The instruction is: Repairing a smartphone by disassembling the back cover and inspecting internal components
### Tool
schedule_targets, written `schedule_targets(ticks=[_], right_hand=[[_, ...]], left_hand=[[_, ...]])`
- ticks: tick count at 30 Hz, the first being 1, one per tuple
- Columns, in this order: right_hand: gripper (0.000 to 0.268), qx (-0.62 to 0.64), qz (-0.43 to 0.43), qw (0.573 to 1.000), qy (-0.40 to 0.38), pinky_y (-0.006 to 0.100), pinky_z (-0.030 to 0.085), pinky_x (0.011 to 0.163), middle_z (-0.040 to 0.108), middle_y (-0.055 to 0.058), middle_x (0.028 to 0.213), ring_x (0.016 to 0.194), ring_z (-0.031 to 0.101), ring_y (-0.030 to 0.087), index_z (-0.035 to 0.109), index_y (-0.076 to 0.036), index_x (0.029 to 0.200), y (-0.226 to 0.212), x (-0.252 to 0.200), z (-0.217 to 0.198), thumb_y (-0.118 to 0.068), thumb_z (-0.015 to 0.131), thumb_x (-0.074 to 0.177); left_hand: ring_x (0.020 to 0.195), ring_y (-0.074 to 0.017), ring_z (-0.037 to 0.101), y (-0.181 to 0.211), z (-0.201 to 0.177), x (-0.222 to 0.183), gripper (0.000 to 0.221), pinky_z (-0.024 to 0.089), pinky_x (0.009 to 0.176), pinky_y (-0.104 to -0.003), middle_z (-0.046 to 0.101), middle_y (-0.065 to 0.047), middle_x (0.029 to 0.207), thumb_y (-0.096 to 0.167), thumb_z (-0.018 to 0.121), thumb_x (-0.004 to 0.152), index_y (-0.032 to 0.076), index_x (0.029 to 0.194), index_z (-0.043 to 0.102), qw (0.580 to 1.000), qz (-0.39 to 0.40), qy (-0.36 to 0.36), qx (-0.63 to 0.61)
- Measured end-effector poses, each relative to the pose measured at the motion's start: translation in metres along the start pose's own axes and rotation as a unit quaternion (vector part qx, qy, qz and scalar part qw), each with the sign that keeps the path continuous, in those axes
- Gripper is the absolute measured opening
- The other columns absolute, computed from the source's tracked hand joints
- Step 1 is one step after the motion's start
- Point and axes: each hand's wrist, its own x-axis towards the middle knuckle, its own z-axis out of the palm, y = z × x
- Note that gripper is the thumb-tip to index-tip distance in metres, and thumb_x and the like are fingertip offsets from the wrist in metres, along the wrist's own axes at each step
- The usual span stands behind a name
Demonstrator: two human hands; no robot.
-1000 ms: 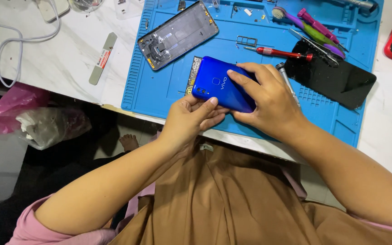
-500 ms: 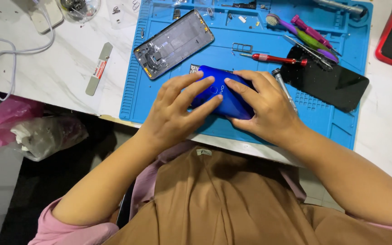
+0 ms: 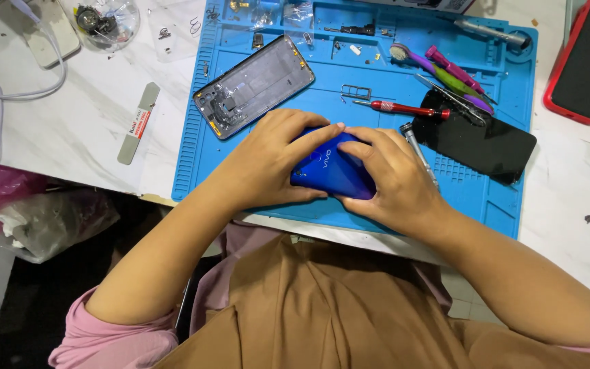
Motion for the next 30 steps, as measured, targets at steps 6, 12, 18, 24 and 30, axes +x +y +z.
schedule_targets(ticks=[6,12,18,24,30], right_hand=[[0.075,-0.005,0.013,1.0,-0.009,0.052,0.05,0.1,0.06,0.022,0.139,0.117,0.061,0.043,0.056,-0.004,0.133,0.002,-0.002,0.001,-0.026,0.095,0.072],[0.076,-0.005,0.019,1.0,-0.012,0.052,0.049,0.101,0.059,0.022,0.14,0.117,0.061,0.042,0.055,-0.005,0.133,0.003,-0.002,0.002,-0.027,0.096,0.072],[0.082,-0.011,0.034,0.999,-0.029,0.051,0.05,0.099,0.059,0.018,0.142,0.12,0.061,0.04,0.052,-0.008,0.137,-0.001,-0.001,-0.001,-0.029,0.096,0.072],[0.096,0.004,0.034,0.998,-0.054,0.051,0.047,0.106,0.054,0.018,0.148,0.127,0.057,0.039,0.045,-0.01,0.145,-0.001,-0.002,-0.005,-0.036,0.097,0.069],[0.103,0.039,0.046,0.994,-0.093,0.051,0.044,0.11,0.052,0.021,0.147,0.13,0.056,0.039,0.037,-0.01,0.153,-0.003,0.002,-0.025,-0.032,0.096,0.071]], left_hand=[[0.121,-0.0385,0.057,-0.003,-0.002,0.001,0.088,0.045,0.103,-0.053,0.056,-0.02,0.134,0.066,0.073,0.089,0.009,0.15,0.045,1.0,0.006,-0.008,-0.006],[0.12,-0.0381,0.057,-0.006,0.001,0.001,0.087,0.044,0.102,-0.052,0.057,-0.018,0.135,0.065,0.076,0.089,0.009,0.15,0.047,1.0,0.009,-0.016,0.005],[0.115,-0.0377,0.057,-0.008,0.002,0.001,0.087,0.045,0.099,-0.051,0.058,-0.018,0.131,0.064,0.077,0.087,0.006,0.147,0.05,1.0,0.009,-0.008,0.009],[0.112,-0.0367,0.057,-0.009,0.004,0.001,0.087,0.045,0.097,-0.05,0.059,-0.018,0.129,0.063,0.077,0.087,0.005,0.146,0.049,1.0,0.021,0.003,0.005],[0.112,-0.0377,0.059,-0.009,0.006,-0.001,0.088,0.047,0.098,-0.051,0.059,-0.019,0.13,0.058,0.086,0.082,0.005,0.144,0.051,0.999,0.026,0.024,-0.005]])
